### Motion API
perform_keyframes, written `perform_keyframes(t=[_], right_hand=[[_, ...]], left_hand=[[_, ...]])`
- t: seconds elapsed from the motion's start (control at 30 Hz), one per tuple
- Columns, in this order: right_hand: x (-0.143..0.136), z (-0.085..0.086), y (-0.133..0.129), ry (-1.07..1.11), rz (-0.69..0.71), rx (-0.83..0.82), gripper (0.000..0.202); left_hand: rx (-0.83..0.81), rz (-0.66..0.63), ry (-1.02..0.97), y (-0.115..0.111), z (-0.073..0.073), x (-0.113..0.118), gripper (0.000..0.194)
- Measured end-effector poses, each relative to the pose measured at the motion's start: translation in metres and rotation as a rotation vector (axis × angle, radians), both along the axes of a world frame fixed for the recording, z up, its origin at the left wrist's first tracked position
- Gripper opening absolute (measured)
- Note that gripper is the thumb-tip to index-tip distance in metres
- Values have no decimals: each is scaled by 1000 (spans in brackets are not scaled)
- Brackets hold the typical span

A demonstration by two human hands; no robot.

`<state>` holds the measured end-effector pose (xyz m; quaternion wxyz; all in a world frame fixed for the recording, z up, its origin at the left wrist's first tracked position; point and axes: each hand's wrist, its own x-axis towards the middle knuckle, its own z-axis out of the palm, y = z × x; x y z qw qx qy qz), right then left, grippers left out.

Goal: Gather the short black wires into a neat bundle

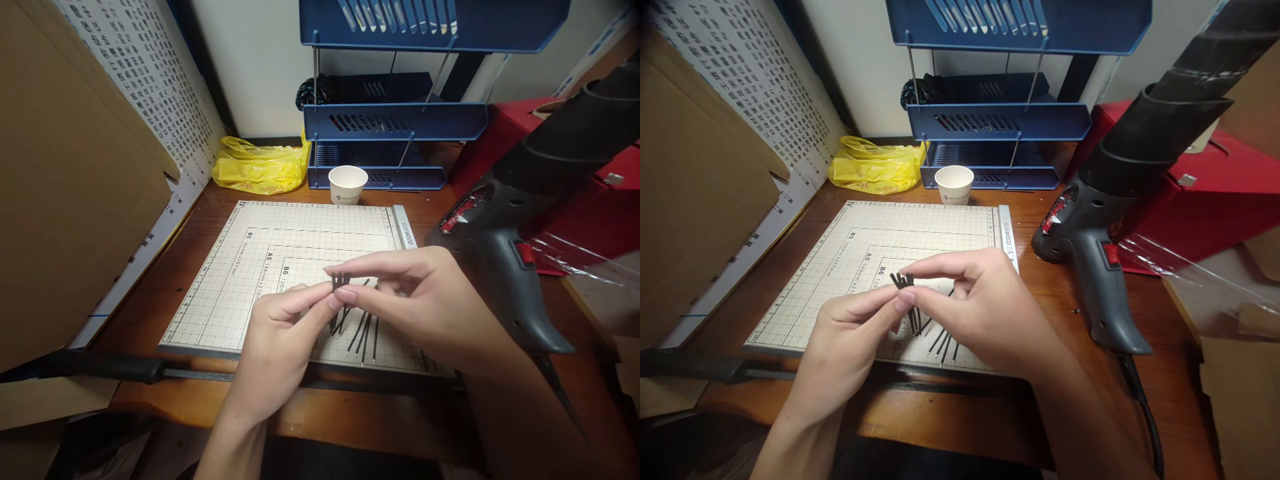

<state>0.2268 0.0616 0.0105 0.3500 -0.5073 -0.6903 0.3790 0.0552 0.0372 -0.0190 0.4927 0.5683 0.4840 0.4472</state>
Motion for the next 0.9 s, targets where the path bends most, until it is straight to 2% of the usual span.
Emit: perform_keyframes(t=[0.2,0.3,0.47,0.73,0.9], right_hand=[[1,-4,2,184,53,104,25],[1,-6,2,115,33,248,18],[3,-4,1,37,68,434,18],[7,-5,1,-48,43,445,15],[1,-6,-1,-37,-29,429,16]], left_hand=[[-12,0,-61,1,-3,1,11],[-2,29,-64,2,-4,2,12],[38,34,-33,1,-4,3,15],[46,20,50,-1,-8,2,17],[99,34,-22,0,-9,4,19]])
